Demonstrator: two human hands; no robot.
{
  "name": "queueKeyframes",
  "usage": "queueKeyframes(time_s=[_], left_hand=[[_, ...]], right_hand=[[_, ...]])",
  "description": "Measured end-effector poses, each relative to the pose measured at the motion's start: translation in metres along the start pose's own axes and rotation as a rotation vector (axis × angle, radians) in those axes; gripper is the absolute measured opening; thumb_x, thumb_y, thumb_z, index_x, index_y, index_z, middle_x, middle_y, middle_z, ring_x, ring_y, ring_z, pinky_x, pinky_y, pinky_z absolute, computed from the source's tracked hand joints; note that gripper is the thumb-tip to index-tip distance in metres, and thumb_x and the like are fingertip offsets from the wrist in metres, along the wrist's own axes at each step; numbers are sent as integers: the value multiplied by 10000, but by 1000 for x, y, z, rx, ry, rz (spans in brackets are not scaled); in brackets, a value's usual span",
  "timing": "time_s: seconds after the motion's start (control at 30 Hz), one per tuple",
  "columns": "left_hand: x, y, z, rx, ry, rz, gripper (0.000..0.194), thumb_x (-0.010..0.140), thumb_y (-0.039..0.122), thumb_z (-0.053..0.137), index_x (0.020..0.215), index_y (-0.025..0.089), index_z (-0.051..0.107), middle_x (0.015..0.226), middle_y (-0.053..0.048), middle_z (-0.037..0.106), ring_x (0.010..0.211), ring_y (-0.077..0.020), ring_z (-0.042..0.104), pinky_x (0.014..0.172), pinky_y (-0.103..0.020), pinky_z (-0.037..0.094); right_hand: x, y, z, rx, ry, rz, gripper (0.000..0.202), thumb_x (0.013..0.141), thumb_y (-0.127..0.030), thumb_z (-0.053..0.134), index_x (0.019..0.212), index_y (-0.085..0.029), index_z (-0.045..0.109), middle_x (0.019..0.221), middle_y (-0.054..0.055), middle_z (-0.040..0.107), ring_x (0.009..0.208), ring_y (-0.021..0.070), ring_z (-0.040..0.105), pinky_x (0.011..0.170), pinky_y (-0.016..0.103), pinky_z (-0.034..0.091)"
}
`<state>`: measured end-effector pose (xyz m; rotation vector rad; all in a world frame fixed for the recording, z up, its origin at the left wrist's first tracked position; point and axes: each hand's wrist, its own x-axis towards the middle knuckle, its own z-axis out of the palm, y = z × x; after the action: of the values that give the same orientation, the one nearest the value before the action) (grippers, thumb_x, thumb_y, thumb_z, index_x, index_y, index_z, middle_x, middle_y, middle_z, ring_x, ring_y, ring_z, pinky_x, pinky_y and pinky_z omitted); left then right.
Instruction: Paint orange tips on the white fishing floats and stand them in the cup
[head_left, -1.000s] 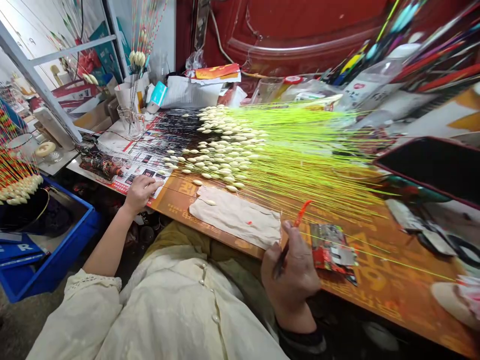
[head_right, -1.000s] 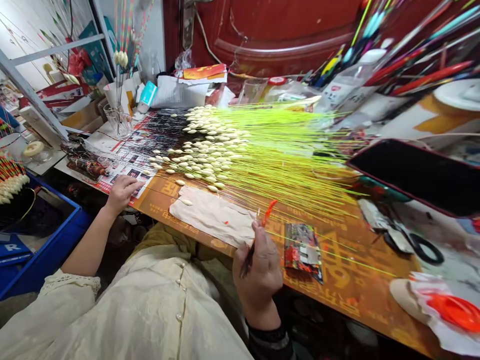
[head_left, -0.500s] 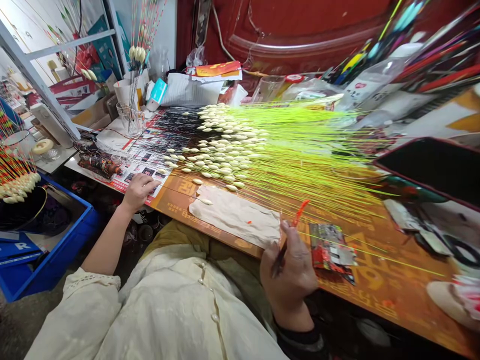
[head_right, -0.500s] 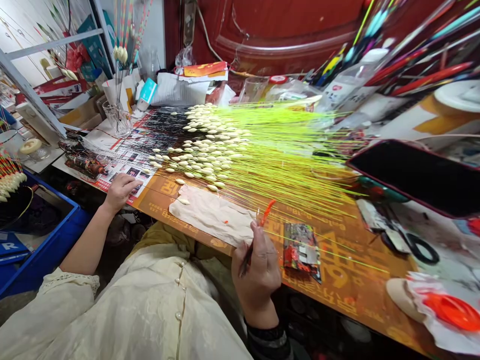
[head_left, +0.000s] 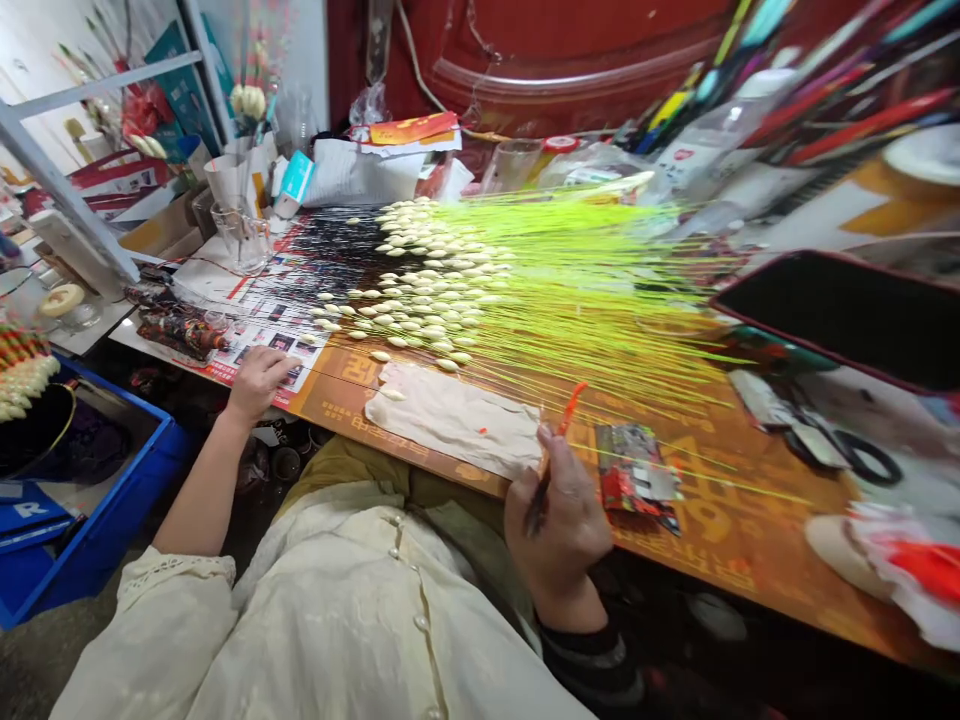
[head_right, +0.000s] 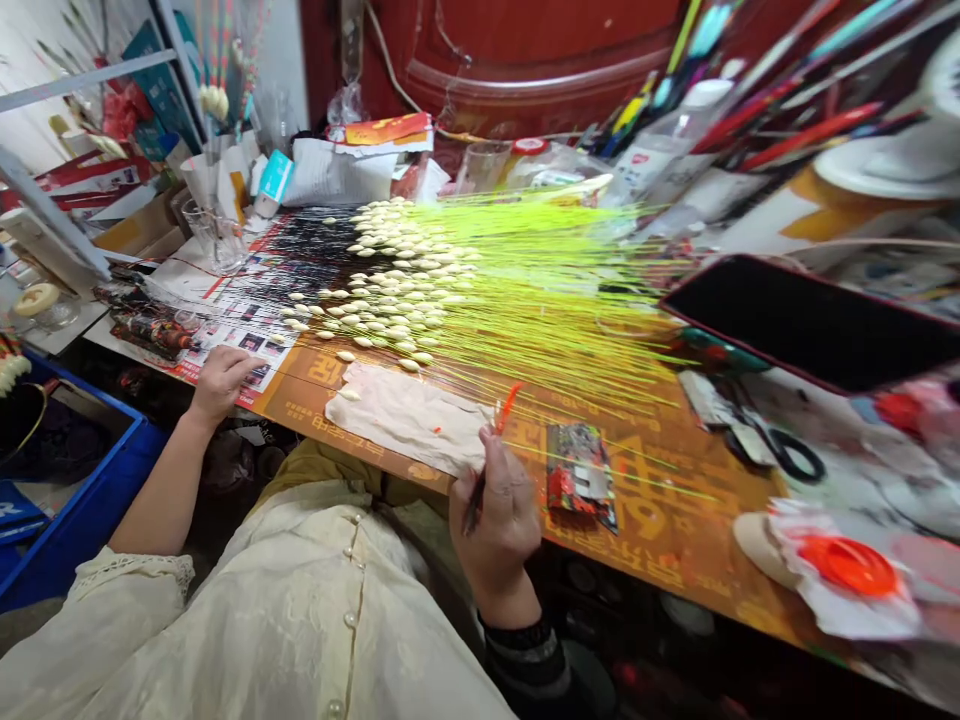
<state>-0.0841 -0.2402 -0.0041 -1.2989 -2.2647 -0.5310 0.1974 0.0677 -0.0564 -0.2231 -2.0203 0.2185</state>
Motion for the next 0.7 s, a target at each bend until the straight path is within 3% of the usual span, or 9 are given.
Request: queueKeyframes(time_s=[0.13,0.23,0.3,0.37,0.53,0.6,0.7], left_hand=[[2,-2,-12,-11,61,61,353,1010,218,450,1212,285,731,1013,-91,724,982,-243,632,902,-407,484],[16,12,-6,-20,70,126,442,977,210,519,1386,335,632,1126,-100,720,1080,-280,642,994,-459,475],[32,38,6,-14,49,217,542,954,212,574,1478,345,542,1183,-107,711,1121,-303,638,1022,-484,467],[48,77,22,-32,46,308,587,941,224,614,1504,351,505,1196,-100,709,1110,-307,645,1015,-483,470],[92,182,68,-160,40,452,430,982,223,557,1406,292,593,1136,-98,727,986,-266,656,892,-426,484],[107,208,83,-192,28,499,361,1004,222,510,1343,254,631,1049,-102,734,892,-245,644,809,-402,475],[121,227,97,-226,36,553,309,1017,217,479,1265,228,663,930,-89,727,806,-223,622,741,-381,450]], right_hand=[[7,-7,0,35,19,58,590,981,-130,544,1554,-201,422,1303,146,708,1210,257,694,1004,399,605],[11,-3,3,99,14,90,600,1004,-154,507,1584,-228,372,1360,142,677,1261,254,664,1045,424,595],[14,2,5,140,-8,114,612,1020,-177,478,1608,-245,323,1418,136,640,1313,254,631,1089,437,572],[15,5,6,171,-10,126,623,1028,-191,467,1621,-258,289,1450,131,616,1339,253,611,1112,443,559],[17,5,2,166,-79,176,639,1034,-179,440,1634,-248,229,1483,135,584,1388,237,569,1143,443,537],[19,5,-2,151,-88,192,643,1034,-167,434,1633,-244,214,1483,135,582,1395,223,560,1148,429,532],[21,11,-11,128,-60,204,637,1031,-153,436,1625,-244,225,1481,126,585,1391,202,562,1143,401,535]])
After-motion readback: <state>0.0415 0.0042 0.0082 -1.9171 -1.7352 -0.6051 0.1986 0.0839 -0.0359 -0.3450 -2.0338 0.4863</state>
